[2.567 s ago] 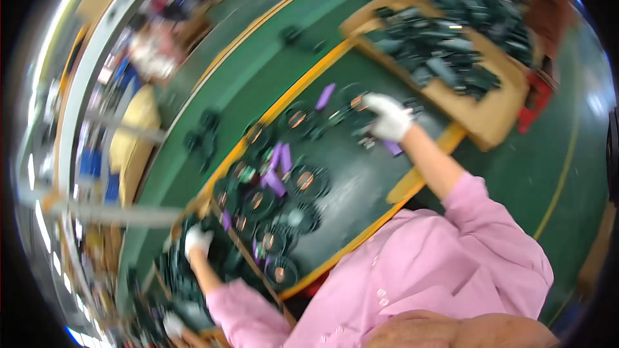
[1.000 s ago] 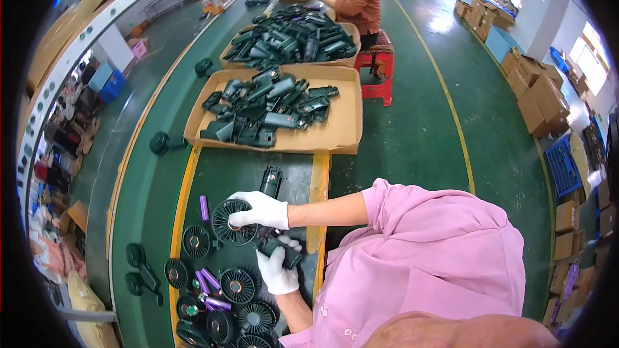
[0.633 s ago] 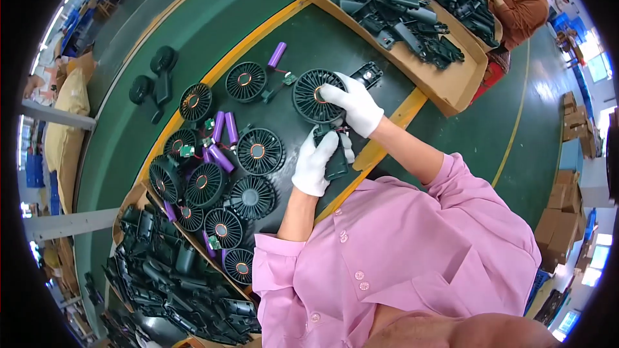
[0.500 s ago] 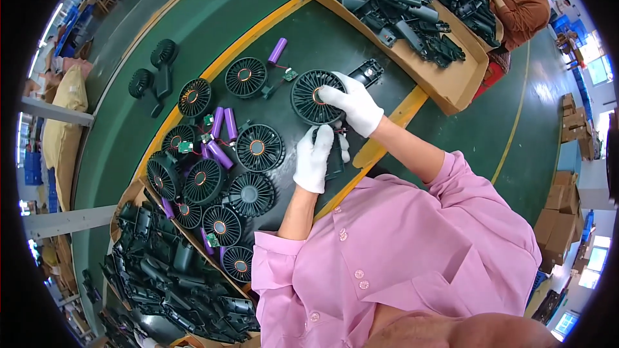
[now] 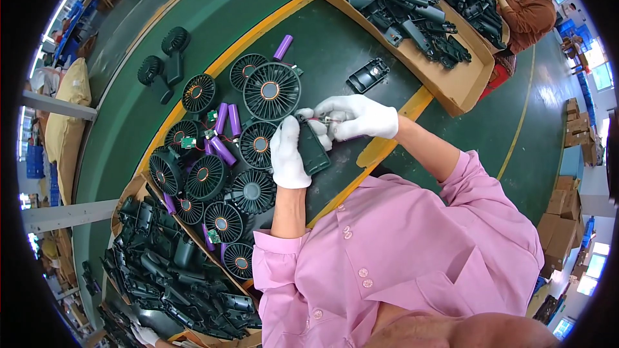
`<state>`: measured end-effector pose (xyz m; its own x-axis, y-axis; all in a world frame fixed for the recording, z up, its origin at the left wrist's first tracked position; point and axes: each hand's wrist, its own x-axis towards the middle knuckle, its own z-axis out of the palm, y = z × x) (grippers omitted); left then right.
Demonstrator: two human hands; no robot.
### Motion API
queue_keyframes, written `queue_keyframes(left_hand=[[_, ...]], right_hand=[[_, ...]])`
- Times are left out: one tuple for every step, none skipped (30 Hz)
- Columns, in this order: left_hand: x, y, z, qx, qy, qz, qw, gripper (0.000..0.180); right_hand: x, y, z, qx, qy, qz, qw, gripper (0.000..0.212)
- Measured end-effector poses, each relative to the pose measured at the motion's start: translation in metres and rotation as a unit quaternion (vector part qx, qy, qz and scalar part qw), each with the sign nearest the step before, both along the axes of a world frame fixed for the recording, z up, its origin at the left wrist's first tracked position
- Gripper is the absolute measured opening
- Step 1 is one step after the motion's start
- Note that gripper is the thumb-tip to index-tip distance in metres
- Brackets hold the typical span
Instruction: The person assembles portable fans by inserting batteries, circuit boards, and fan heads into plastic handle casings, snapping the casings closed by hand, and placing the assembled fans onto the conveyor belt.
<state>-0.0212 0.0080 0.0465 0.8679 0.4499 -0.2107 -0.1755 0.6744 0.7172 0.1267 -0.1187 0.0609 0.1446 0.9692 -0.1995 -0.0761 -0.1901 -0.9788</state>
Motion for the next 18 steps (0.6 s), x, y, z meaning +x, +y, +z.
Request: queue_keyframes(left_hand=[[0.0,0.001,-0.002,0.002,0.0,0.002,1.0,0.042],[0.0,0.002,-0.006,-0.049,-0.014,-0.014,0.999,0.041],[0.0,0.002,-0.008,-0.099,-0.028,-0.03,0.994,0.041],[-0.001,0.001,-0.009,-0.096,-0.024,-0.03,0.995,0.041],[0.0,-0.001,-0.007,-0.097,-0.023,-0.031,0.995,0.041],[0.001,-0.002,-0.003,-0.077,0.001,-0.018,0.997,0.041],[0.001,-0.003,-0.001,-0.056,0.026,-0.005,0.998,0.041],[0.002,-0.003,-0.002,-0.04,0.021,-0.005,0.999,0.041],[0.003,-0.003,-0.002,-0.041,0.021,-0.003,0.999,0.041],[0.004,-0.004,-0.002,-0.021,0.031,-0.005,0.999,0.041],[0.004,-0.004,-0.002,-0.001,0.043,-0.007,0.999,0.041],[0.001,-0.002,-0.007,0.004,0.035,-0.025,0.999,0.04],[0.002,-0.004,-0.008,0.004,0.036,-0.023,0.999,0.04],[0.005,-0.008,-0.008,0.022,0.03,0.007,0.999,0.04],[0.006,-0.011,-0.009,0.04,0.024,0.036,0.998,0.039],[0.004,-0.012,-0.01,0.055,0.019,0.047,0.997,0.038],[0.005,-0.012,-0.012,0.055,0.019,0.047,0.997,0.038],[0.005,-0.012,-0.015,0.079,0.006,0.075,0.994,0.037]], right_hand=[[-0.002,0.0,-0.002,0.021,-0.015,-0.032,0.999,0.043],[-0.005,0.002,-0.001,0.041,-0.029,-0.064,0.997,0.04],[-0.008,0.003,0.002,0.042,-0.028,-0.062,0.997,0.04],[-0.01,0.004,0.008,0.008,-0.185,-0.06,0.981,0.035],[-0.014,0.003,0.014,-0.028,-0.338,-0.058,0.939,0.031],[-0.017,0.002,0.007,0.008,-0.389,-0.097,0.916,0.025],[-0.018,0.002,-0.001,0.007,-0.389,-0.097,0.916,0.025],[-0.018,0.003,-0.007,0.075,-0.469,-0.123,0.871,0.022],[-0.017,0.004,-0.012,0.142,-0.542,-0.148,0.815,0.02],[-0.016,0.002,-0.014,0.143,-0.542,-0.146,0.815,0.02],[-0.017,0.0,-0.015,0.139,-0.539,-0.145,0.818,0.017],[-0.018,-0.001,-0.015,0.135,-0.536,-0.144,0.821,0.015],[-0.019,0.0,-0.015,0.136,-0.535,-0.142,0.821,0.015],[-0.019,0.001,-0.016,0.116,-0.525,-0.14,0.832,0.015],[-0.02,0.002,-0.016,0.096,-0.513,-0.139,0.841,0.015],[-0.022,0.003,-0.015,0.097,-0.513,-0.139,0.842,0.015],[-0.023,0.005,-0.014,0.081,-0.426,-0.145,0.889,0.018],[-0.023,0.006,-0.013,0.064,-0.336,-0.149,0.928,0.021]])
